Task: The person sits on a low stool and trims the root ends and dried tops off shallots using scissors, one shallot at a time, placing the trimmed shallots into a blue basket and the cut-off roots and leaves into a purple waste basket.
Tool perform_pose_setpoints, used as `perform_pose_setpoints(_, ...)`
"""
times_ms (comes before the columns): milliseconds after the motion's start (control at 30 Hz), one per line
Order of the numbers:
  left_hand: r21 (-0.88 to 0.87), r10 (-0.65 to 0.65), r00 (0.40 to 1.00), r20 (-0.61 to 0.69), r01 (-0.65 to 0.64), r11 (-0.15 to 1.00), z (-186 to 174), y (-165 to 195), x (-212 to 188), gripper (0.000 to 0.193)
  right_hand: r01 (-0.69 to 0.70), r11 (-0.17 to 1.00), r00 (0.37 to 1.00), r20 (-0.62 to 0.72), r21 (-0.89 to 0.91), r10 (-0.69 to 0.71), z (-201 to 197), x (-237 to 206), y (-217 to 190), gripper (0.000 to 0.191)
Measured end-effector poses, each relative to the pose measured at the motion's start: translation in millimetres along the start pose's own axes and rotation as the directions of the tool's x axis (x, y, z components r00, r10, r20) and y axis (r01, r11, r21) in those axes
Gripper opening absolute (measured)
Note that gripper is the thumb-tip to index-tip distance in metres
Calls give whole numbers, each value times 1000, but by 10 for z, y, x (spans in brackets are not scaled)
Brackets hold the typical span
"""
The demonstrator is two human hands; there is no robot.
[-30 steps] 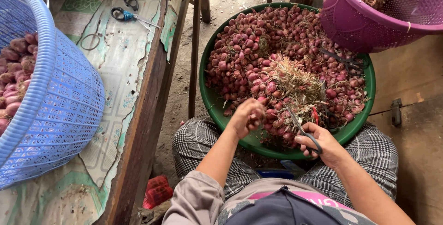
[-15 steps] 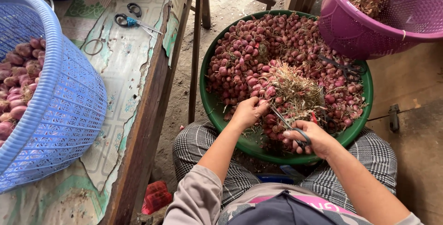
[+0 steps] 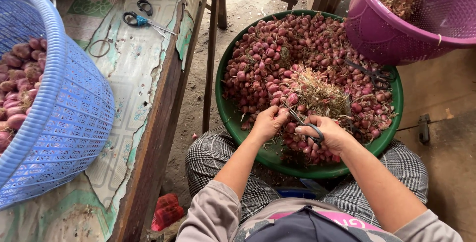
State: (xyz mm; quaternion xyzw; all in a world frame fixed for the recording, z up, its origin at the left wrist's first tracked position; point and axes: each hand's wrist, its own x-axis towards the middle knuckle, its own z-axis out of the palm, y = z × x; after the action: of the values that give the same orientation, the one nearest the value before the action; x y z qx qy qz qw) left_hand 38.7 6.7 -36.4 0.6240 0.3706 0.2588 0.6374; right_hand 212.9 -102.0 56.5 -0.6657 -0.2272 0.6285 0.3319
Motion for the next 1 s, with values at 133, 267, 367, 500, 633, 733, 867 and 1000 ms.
perform_pose_setpoints(133,-18,14,999,-40,-15,1000,34,-17,-29,26,-9,999,1000,-4,-37,9,25,-18,-44,45)
perform_pose_setpoints(267,60,27,995,-92,-21,998,80,21,-56,27,-79,997,996,-42,-22,78,84,-9,-129,44)
perform_pose_setpoints(367,70,2,995,-98,5,998,96,33,-84,26,-61,998,997,-50,-21,60,98,-3,-116,44)
perform_pose_setpoints(500,41,78,991,-104,-74,996,107,31,-102,24,19,999,1000,-14,-43,-20,51,15,-36,43)
perform_pose_setpoints(633,84,52,992,-116,-42,996,123,44,-112,24,23,997,1000,-19,-70,-25,16,33,-1,43)
perform_pose_setpoints(733,69,47,989,-137,-37,997,148,71,-143,24,16,998,1000,-26,-65,-17,28,40,6,43)
perform_pose_setpoints(867,19,38,987,-159,-35,999,187,117,-199,25,0,999,998,-55,-48,-3,39,63,34,42)
perform_pose_setpoints(1000,71,92,980,-178,-81,994,193,155,-228,25,28,998,999,-44,-53,-30,13,107,80,43)
